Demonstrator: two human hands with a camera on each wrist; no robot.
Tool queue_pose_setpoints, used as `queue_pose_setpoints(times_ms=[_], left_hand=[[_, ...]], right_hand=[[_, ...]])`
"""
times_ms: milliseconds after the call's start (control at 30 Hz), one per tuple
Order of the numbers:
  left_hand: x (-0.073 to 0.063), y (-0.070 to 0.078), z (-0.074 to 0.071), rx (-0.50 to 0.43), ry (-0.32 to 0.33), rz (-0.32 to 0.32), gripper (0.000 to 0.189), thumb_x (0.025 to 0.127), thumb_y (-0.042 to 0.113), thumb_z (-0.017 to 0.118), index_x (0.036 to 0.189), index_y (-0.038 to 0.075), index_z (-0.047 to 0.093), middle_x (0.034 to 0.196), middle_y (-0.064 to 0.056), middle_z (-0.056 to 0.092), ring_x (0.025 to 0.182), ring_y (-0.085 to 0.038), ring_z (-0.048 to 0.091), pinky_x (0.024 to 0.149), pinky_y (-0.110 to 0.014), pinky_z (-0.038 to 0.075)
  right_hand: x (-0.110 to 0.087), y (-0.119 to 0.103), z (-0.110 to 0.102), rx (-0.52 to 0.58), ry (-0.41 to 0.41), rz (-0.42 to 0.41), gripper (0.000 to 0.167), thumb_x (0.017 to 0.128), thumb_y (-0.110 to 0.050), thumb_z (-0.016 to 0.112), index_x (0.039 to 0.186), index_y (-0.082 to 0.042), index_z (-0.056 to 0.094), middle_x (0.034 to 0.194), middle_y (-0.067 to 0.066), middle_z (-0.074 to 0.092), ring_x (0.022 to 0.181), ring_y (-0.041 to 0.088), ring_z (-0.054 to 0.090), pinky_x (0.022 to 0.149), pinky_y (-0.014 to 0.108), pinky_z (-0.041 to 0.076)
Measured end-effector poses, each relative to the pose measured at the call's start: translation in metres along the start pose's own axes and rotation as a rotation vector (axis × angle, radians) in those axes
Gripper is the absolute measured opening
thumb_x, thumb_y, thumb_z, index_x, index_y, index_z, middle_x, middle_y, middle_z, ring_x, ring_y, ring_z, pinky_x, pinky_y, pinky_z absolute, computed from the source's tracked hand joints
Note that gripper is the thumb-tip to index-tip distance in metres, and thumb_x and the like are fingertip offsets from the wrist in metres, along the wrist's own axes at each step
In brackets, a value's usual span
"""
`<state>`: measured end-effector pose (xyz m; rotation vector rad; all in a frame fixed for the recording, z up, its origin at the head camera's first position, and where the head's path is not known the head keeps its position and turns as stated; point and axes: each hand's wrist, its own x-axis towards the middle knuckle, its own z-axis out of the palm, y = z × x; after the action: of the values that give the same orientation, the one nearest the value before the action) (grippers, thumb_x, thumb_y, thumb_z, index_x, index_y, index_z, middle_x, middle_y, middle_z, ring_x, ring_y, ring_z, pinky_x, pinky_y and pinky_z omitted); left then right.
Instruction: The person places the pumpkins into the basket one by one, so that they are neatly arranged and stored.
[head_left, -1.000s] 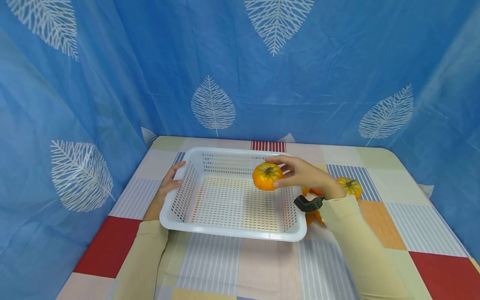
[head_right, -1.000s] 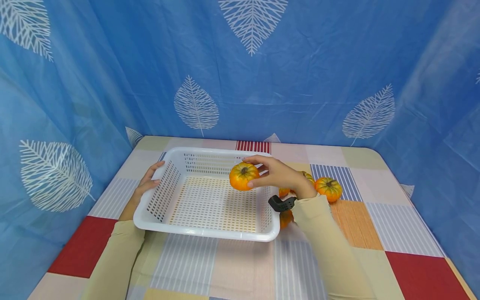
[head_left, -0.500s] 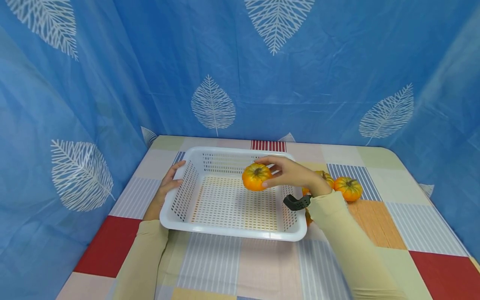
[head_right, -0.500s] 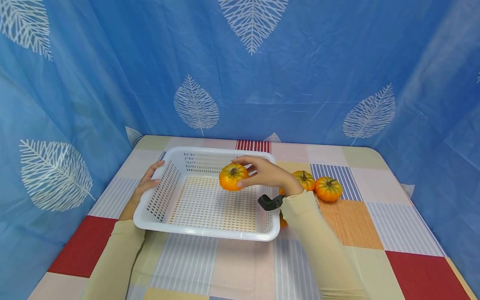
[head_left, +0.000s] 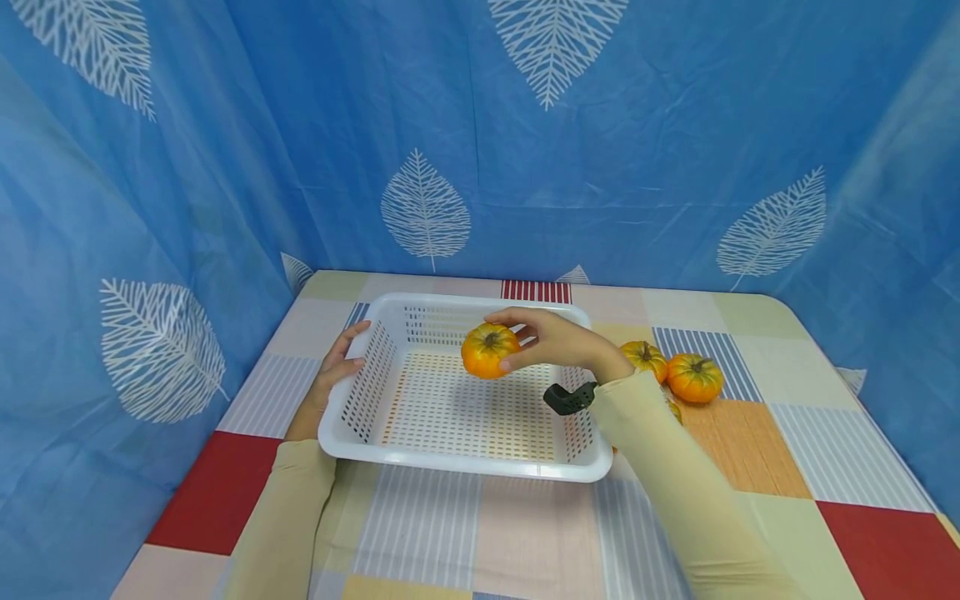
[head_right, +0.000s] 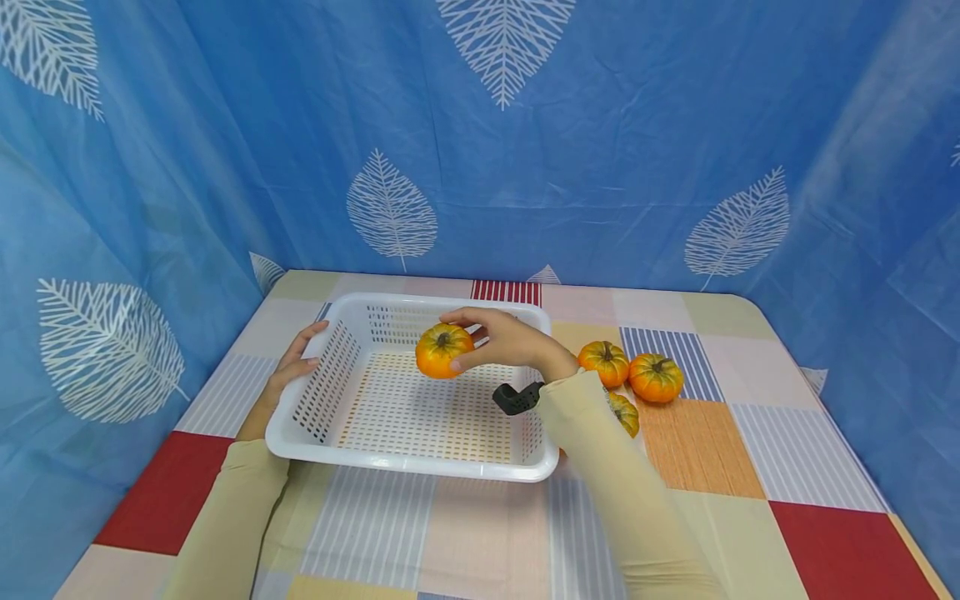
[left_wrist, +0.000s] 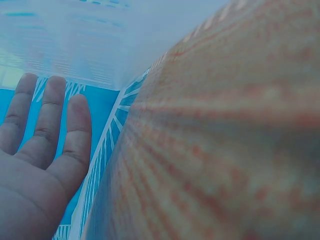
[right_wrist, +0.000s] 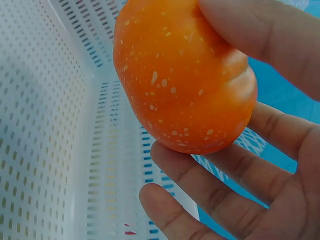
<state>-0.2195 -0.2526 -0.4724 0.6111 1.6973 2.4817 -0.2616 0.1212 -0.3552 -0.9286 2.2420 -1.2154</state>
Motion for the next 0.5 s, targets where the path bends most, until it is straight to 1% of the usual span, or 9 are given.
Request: queue_pose_setpoints(times_ms=[133, 333, 500], left_hand=[[0.001, 0.0, -0.001, -0.001, -0.005, 0.002, 0.065, 0.097, 0.0, 0.037, 0.148, 0.036, 0.055, 0.154, 0.001, 0.044, 0.129, -0.019, 0.045, 0.104, -0.034, 0.043], [0.001, 0.001, -0.002, 0.022, -0.01, 0.001, 0.064, 0.097, 0.001, 0.037, 0.148, 0.037, 0.054, 0.156, 0.001, 0.04, 0.132, -0.021, 0.043, 0.105, -0.036, 0.043], [0.0, 0.0, -0.002, -0.007, -0.029, 0.005, 0.063, 0.098, 0.0, 0.038, 0.149, 0.035, 0.054, 0.153, -0.001, 0.044, 0.128, -0.02, 0.048, 0.102, -0.034, 0.047]], right_hand=[[0.008, -0.002, 0.004, -0.003, -0.012, -0.015, 0.07, 0.094, -0.007, 0.082, 0.156, 0.003, 0.051, 0.156, 0.024, 0.053, 0.13, 0.041, 0.061, 0.109, 0.047, 0.053], [0.02, -0.004, 0.009, -0.009, -0.027, -0.019, 0.068, 0.095, -0.011, 0.081, 0.155, 0.001, 0.052, 0.156, 0.021, 0.055, 0.139, 0.041, 0.053, 0.112, 0.048, 0.05], [0.03, -0.002, 0.014, 0.022, -0.044, -0.011, 0.068, 0.095, -0.011, 0.08, 0.156, 0.001, 0.052, 0.156, 0.02, 0.054, 0.141, 0.038, 0.051, 0.115, 0.05, 0.047]])
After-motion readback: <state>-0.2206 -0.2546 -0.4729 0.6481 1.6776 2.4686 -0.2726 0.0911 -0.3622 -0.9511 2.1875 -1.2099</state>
